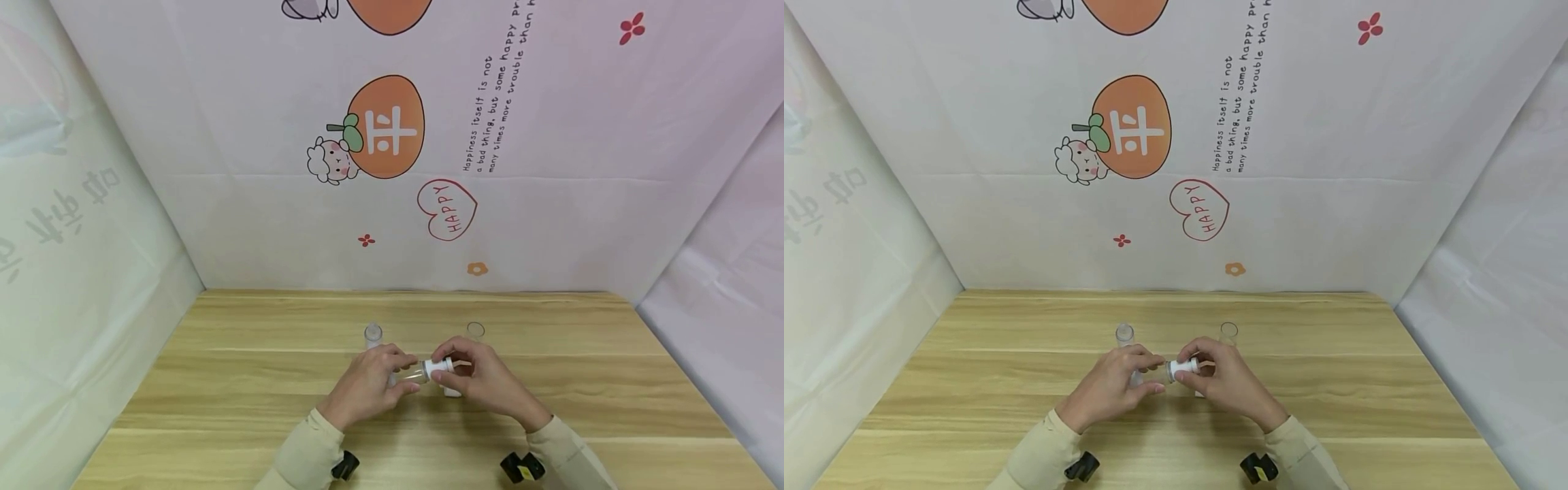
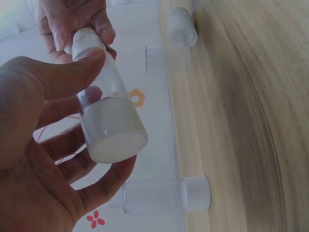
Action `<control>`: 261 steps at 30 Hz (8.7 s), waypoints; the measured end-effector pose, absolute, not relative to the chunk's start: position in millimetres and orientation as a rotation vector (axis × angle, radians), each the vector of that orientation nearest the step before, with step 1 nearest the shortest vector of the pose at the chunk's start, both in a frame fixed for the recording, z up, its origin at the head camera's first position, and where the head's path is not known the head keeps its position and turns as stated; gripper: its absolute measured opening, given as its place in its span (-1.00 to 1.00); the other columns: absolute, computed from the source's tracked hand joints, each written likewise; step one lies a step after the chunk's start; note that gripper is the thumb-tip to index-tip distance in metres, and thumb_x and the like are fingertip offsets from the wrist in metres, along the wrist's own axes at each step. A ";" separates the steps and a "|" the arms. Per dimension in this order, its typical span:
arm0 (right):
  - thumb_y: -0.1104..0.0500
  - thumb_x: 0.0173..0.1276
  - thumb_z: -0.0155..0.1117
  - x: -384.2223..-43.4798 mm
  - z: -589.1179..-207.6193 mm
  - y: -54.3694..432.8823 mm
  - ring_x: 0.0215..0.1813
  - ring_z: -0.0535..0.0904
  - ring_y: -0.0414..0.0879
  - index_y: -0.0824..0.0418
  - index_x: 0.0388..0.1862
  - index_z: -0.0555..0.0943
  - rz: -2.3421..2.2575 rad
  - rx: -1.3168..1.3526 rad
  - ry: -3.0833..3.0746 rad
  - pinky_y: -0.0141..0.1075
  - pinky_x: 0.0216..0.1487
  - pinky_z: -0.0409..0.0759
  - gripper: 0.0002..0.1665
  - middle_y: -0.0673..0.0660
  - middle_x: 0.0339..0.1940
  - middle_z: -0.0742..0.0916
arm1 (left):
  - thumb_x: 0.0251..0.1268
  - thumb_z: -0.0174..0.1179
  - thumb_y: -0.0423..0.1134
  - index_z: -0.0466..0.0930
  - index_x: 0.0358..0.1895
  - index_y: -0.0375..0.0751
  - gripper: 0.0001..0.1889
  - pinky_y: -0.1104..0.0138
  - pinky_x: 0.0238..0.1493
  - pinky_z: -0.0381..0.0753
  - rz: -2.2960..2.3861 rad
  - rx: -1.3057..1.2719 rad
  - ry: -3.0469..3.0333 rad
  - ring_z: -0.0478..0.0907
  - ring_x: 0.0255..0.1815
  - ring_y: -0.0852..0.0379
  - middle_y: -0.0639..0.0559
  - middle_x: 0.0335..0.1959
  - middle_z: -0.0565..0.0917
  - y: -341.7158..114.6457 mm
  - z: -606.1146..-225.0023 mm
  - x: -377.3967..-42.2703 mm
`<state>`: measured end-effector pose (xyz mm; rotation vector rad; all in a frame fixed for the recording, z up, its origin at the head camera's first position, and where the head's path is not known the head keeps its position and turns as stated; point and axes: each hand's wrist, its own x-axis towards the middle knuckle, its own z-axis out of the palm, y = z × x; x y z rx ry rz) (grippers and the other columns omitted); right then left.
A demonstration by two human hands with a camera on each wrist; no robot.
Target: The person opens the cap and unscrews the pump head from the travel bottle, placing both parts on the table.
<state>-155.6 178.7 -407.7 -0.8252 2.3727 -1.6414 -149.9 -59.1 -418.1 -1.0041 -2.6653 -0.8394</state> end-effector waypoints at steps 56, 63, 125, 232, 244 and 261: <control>0.14 0.39 0.43 -158.2 -403.6 191.0 -0.26 0.62 -0.05 0.24 0.01 0.63 -1.409 -0.788 2.466 -0.26 -0.31 0.67 -0.70 0.09 -0.25 0.67 | 0.25 0.45 -0.07 0.74 0.08 -0.19 -0.60 0.40 -0.25 0.56 -0.836 -0.986 -2.661 0.59 -0.22 0.19 0.05 -0.13 0.72 -57.4 -414.0 -148.1; 0.22 0.35 0.46 -158.4 -405.0 191.0 -0.24 0.65 -0.04 0.26 0.02 0.60 -1.464 -0.795 2.422 -0.28 -0.24 0.70 -0.67 0.14 -0.21 0.66 | 0.23 0.46 -0.11 0.74 0.08 -0.19 -0.61 0.43 -0.29 0.52 -0.866 -0.994 -2.663 0.62 -0.23 0.10 0.04 -0.14 0.72 -57.1 -415.9 -148.9; 0.06 0.41 0.41 -155.7 -404.8 190.3 -0.20 0.60 -0.03 0.22 0.00 0.64 -1.384 -0.749 2.487 -0.25 -0.20 0.65 -0.68 0.09 -0.19 0.65 | 0.25 0.46 -0.09 0.75 0.06 -0.18 -0.63 0.37 -0.21 0.57 -0.840 -1.007 -2.655 0.60 -0.20 0.20 0.05 -0.14 0.73 -56.0 -413.5 -146.5; 0.33 -0.01 0.66 -159.6 -453.5 244.3 -0.26 0.58 -0.17 0.29 -0.12 0.67 -0.993 -0.526 2.960 -0.27 -0.20 0.65 -0.55 0.02 -0.31 0.66 | 0.22 0.47 -0.10 0.73 0.07 -0.23 -0.59 0.41 -0.23 0.58 -0.902 -0.922 -2.725 0.63 -0.22 0.13 -0.02 -0.13 0.75 -58.2 -422.7 -147.3; 0.31 -0.01 0.67 -158.5 -451.3 243.0 -0.25 0.57 -0.17 0.28 -0.10 0.67 -0.972 -0.498 2.941 -0.25 -0.17 0.64 -0.54 0.01 -0.30 0.65 | 0.23 0.47 -0.13 0.73 0.05 -0.26 -0.62 0.43 -0.25 0.57 -0.921 -0.952 -2.708 0.60 -0.25 0.16 -0.06 -0.16 0.75 -58.0 -423.6 -148.4; 0.25 0.02 0.66 -155.9 -436.3 243.0 -0.09 0.64 0.05 0.34 0.03 0.63 -1.054 -0.490 2.936 -0.02 -0.03 0.67 -0.42 0.16 -0.15 0.70 | 0.29 0.42 -0.23 0.66 0.03 -0.33 -0.67 0.31 -0.07 0.64 -1.078 -0.849 -2.714 0.63 -0.12 0.07 -0.12 -0.10 0.70 -47.8 -430.4 -149.2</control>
